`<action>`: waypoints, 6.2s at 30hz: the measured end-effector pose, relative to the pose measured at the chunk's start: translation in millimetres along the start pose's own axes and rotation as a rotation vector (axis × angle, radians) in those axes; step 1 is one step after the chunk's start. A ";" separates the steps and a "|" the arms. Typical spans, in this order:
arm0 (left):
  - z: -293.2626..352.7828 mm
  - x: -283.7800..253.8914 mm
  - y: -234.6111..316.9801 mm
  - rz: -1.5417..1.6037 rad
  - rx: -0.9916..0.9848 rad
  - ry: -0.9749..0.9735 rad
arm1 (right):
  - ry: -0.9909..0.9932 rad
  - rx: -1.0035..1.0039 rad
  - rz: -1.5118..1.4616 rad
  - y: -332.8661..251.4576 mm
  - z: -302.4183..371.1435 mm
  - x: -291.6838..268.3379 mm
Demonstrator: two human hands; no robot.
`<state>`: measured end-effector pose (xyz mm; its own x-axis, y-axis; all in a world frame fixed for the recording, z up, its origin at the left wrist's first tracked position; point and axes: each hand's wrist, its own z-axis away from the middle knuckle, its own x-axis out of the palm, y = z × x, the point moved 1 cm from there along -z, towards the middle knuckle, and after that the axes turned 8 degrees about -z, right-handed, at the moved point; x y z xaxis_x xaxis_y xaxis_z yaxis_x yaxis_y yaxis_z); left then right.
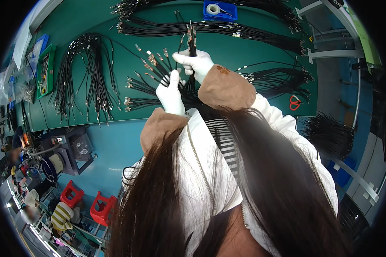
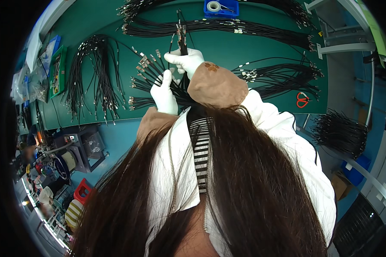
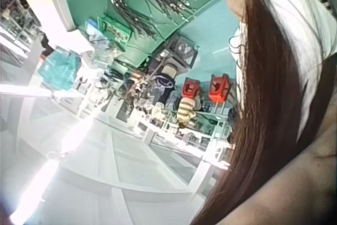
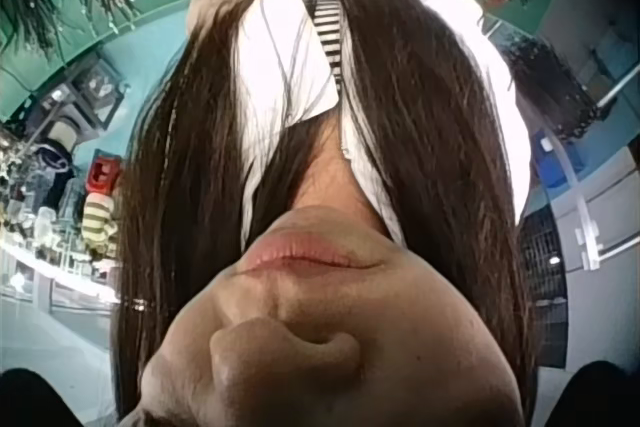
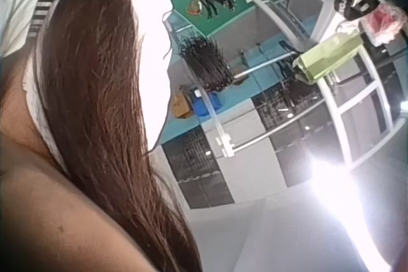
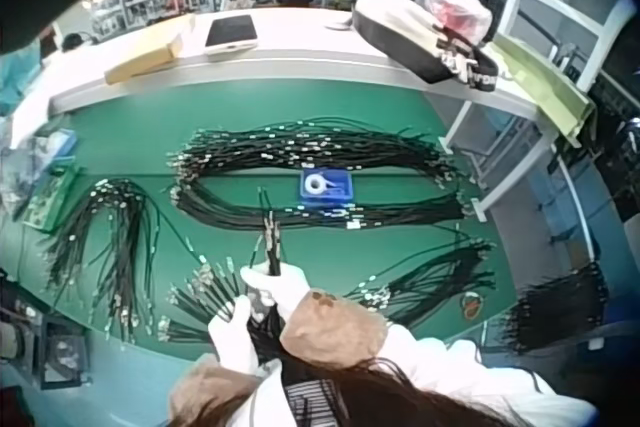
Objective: Assembling and organizing multiple electrical wire harnesses at an electronics workbench.
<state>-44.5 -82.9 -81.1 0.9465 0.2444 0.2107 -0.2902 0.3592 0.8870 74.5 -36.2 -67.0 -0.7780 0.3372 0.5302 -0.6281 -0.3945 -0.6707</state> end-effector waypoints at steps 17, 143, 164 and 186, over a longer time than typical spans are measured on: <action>5.5 -0.8 1.0 -0.005 -0.051 -0.075 | -0.128 0.102 -0.004 -8.7 -0.3 -1.1; -4.4 -3.4 -4.1 0.076 -0.101 -0.075 | -0.273 0.201 0.054 1.7 -7.6 -9.1; -5.2 -4.4 -1.3 0.064 -0.105 -0.189 | -0.183 0.269 0.079 -5.5 -0.4 -1.0; -7.0 -3.5 -4.1 -0.027 -0.011 -0.188 | -0.208 0.037 0.155 -9.3 1.0 -0.8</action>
<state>-47.6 -79.0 -88.3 0.9635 0.0620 0.2606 -0.2645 0.3734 0.8891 81.0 -33.6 -60.7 -0.8492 0.0893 0.5205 -0.4986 -0.4602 -0.7346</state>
